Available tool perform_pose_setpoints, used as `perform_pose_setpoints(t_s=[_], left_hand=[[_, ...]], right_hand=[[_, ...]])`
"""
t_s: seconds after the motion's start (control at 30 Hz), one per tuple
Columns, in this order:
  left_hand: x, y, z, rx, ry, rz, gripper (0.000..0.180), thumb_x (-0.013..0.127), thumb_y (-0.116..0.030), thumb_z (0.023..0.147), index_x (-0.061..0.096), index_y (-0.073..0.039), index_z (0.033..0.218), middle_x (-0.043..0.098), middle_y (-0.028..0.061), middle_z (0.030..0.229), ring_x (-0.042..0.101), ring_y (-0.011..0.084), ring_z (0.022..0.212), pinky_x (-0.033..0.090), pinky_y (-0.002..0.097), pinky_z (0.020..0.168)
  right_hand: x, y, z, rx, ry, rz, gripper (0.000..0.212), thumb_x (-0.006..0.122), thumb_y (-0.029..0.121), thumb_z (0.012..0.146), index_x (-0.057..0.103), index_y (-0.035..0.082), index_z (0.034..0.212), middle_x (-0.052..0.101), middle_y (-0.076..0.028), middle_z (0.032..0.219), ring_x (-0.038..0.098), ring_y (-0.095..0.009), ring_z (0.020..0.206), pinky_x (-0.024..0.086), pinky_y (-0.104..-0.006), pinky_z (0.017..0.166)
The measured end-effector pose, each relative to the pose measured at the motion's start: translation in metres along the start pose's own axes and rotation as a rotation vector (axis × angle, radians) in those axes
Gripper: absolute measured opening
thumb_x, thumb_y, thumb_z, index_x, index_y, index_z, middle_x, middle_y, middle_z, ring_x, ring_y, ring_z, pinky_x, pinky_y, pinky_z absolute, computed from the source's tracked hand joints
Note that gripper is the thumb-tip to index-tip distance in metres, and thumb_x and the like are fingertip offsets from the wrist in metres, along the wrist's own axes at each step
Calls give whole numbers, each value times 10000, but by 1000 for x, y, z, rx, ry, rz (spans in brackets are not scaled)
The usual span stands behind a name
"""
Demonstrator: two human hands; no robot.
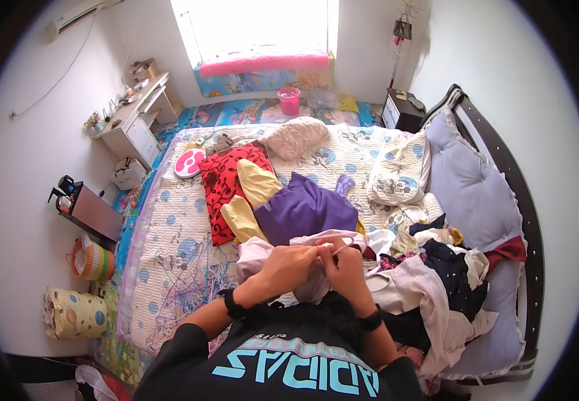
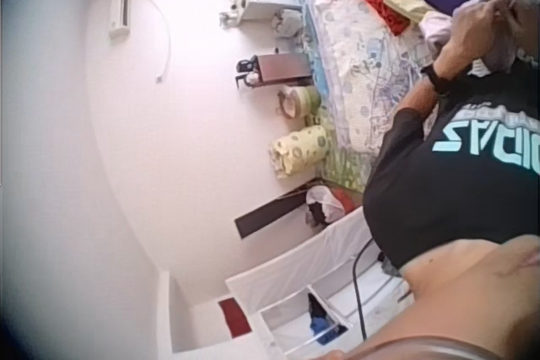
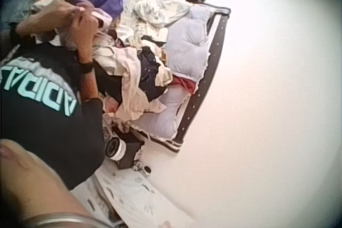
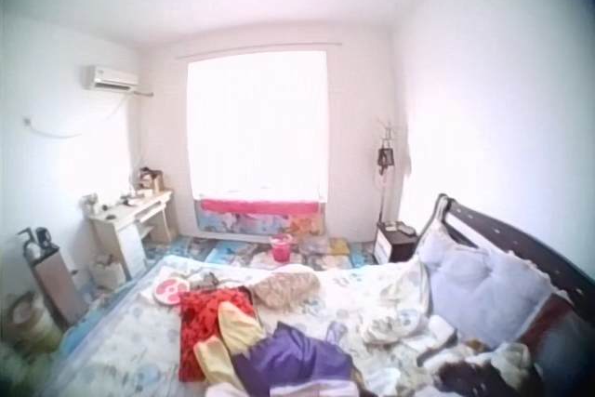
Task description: Hanging various shirts onto plastic hangers on a bed.
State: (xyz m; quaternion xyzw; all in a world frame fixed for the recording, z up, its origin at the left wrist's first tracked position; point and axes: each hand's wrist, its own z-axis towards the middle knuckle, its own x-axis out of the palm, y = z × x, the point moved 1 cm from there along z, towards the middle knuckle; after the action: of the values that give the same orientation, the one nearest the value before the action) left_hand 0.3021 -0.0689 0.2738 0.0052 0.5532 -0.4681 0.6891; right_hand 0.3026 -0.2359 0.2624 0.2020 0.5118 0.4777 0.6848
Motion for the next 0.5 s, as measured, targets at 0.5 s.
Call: perform_pose_setpoints(t_s=[0.5], left_hand=[[-82,19,10,-40,-278,-70,112,659,-37,845,675,5,948,640,175,727,648,328,643,490,357,581]], right_hand=[[-14,-23,-27,-417,-45,-243,440,659,55,775,572,36,1206,588,-134,1185,567,-327,1100,441,-430,943]])
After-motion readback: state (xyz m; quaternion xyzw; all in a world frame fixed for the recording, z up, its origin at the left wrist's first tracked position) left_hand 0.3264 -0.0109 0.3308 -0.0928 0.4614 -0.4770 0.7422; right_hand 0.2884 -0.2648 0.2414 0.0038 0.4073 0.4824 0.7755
